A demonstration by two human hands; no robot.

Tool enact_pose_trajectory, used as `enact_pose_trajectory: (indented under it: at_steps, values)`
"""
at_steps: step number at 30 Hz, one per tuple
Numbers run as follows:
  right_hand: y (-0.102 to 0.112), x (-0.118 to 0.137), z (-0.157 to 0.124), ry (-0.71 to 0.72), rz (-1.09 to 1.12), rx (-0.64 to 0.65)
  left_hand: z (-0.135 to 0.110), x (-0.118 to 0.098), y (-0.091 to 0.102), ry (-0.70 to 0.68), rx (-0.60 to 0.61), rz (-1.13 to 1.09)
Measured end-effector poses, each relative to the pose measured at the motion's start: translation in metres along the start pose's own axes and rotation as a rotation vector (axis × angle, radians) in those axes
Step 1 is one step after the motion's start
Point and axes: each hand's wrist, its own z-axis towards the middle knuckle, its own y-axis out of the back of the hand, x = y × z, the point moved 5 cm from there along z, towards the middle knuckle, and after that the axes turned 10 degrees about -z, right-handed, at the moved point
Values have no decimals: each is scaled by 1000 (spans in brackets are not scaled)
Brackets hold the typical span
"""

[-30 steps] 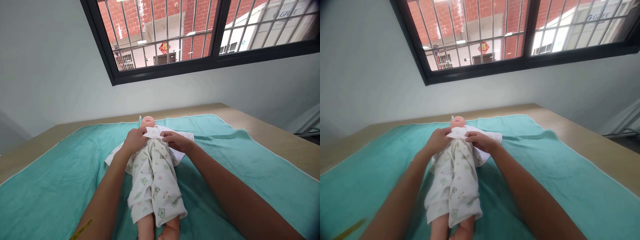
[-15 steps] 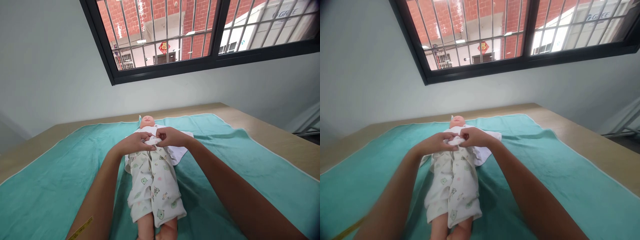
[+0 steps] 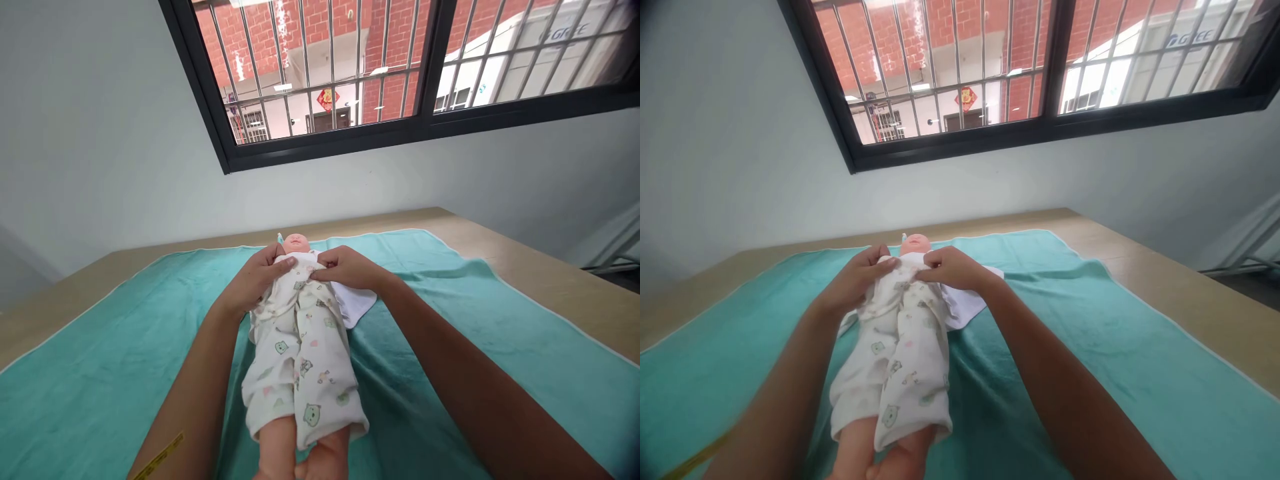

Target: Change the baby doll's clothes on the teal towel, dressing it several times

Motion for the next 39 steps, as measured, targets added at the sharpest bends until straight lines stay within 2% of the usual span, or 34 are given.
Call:
enact_pose_trajectory:
  at_steps: [3,6,11,15,18,24,28,32,35,39]
  values:
    - [-11,-16,2,-15,126,107,6,19,2,114,4,-113]
    - [-20,-31,2,-28,206,223,11,34,10,189,-37,-41]
    - [-20,-42,-1,-65,255,277,9,31,11,150,-40,140]
    - [-19,-36,1,-69,329,205,9,24,-2,45,-34,183]
    - [-21,-27,5,-35,367,143,11,23,-8,-1,-79,160]
    - [-18,-6,7,40,376,-3,7,12,-12,-34,-155,139]
    - [-17,-1,6,2,460,-14,2,1,-10,-67,-173,173]
    - [-19,-6,3,-33,594,155,1,-4,-2,-89,-242,181]
    - [-17,-20,-1,-48,627,259,1,-5,2,-88,-271,177]
    - [-18,-51,-8,-114,602,313,-1,-4,4,-34,-215,135]
